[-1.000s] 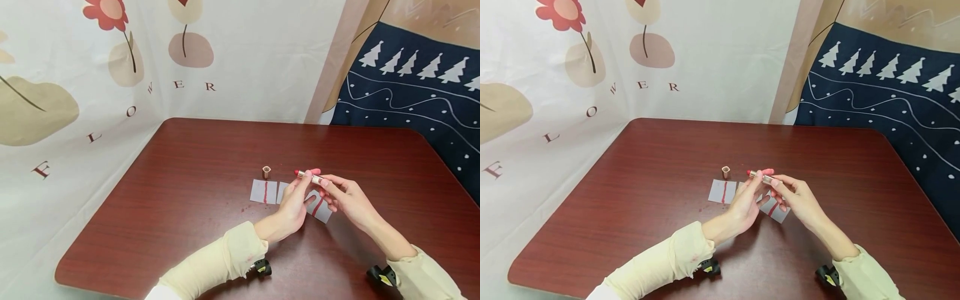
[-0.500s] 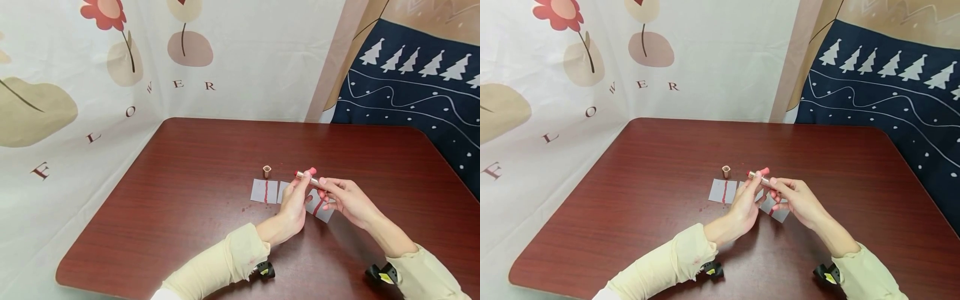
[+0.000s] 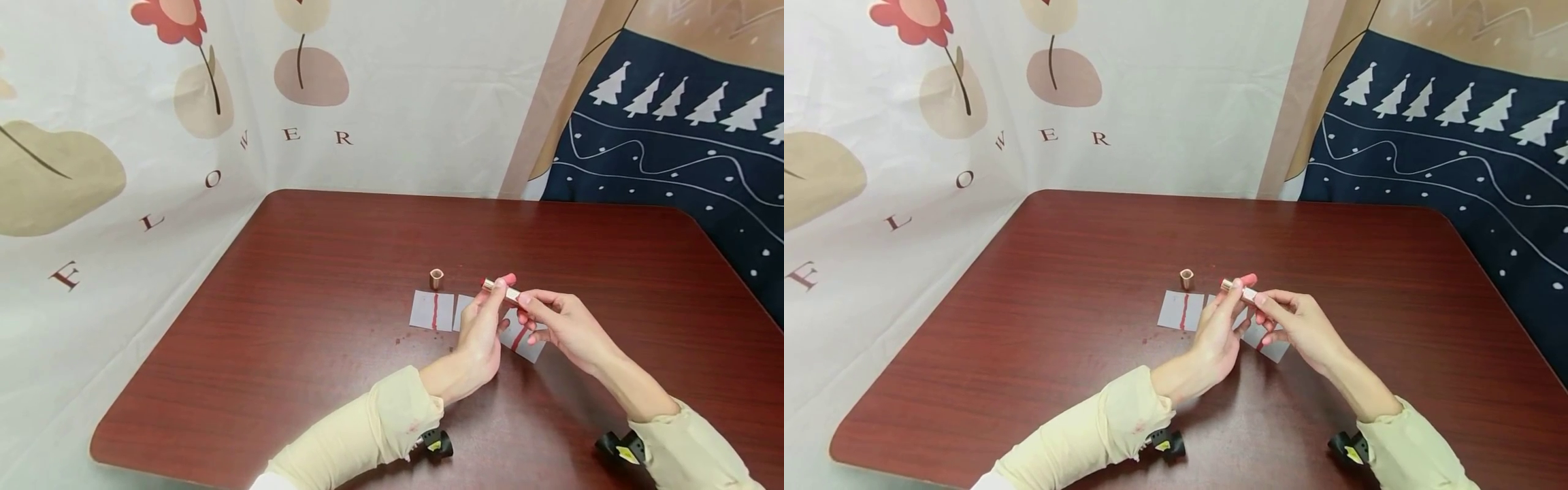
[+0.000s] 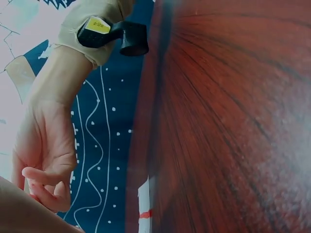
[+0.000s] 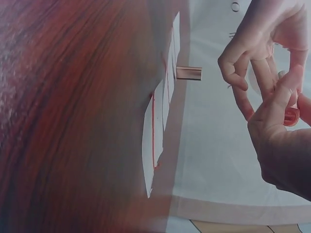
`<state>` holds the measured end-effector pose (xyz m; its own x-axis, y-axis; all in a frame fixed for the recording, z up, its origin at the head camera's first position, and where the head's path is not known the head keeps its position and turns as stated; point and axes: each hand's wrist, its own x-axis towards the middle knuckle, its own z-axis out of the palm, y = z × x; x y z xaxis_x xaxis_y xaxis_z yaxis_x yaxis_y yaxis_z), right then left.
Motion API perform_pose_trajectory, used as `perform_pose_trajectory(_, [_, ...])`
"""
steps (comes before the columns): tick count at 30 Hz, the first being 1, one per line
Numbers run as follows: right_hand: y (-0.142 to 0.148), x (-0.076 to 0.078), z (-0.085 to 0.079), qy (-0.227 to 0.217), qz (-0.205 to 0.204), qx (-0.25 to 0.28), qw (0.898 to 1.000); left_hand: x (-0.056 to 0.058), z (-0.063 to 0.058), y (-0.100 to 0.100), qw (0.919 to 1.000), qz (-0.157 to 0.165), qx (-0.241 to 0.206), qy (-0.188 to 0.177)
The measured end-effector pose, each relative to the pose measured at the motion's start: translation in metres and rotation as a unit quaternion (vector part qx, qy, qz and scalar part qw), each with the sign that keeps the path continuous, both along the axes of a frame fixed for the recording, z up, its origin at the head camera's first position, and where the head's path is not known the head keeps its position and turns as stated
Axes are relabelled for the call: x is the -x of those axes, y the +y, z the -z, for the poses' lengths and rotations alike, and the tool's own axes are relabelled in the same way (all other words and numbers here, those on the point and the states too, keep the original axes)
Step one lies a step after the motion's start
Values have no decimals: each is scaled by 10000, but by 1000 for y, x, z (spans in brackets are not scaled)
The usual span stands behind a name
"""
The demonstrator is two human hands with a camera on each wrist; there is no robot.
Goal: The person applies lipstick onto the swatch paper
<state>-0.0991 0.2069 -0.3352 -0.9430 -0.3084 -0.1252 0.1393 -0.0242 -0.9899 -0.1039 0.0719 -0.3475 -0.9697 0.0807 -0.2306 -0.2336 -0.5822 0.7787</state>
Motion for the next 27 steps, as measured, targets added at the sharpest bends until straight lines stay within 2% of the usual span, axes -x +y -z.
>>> perform_pose_trajectory(4, [-2,0,0,132,46,-46,9999,0,0,0,10000,-15,-57,-72])
perform_pose_trajectory(7, [-3,0,0,60,65,-209,9997,1,0,-1,9997,11,-114,-204])
perform_pose_trajectory(12, [-3,2,0,95,195,-841,9962,1,0,-1,9990,6,-140,-415])
perform_pose_trajectory(20, [-3,5,0,346,299,-1613,9858,3,0,1,9960,-194,-249,-841])
perform_pose_trajectory(27, [-4,6,2,804,483,-2343,9676,2,0,-2,9937,-204,-384,-1029])
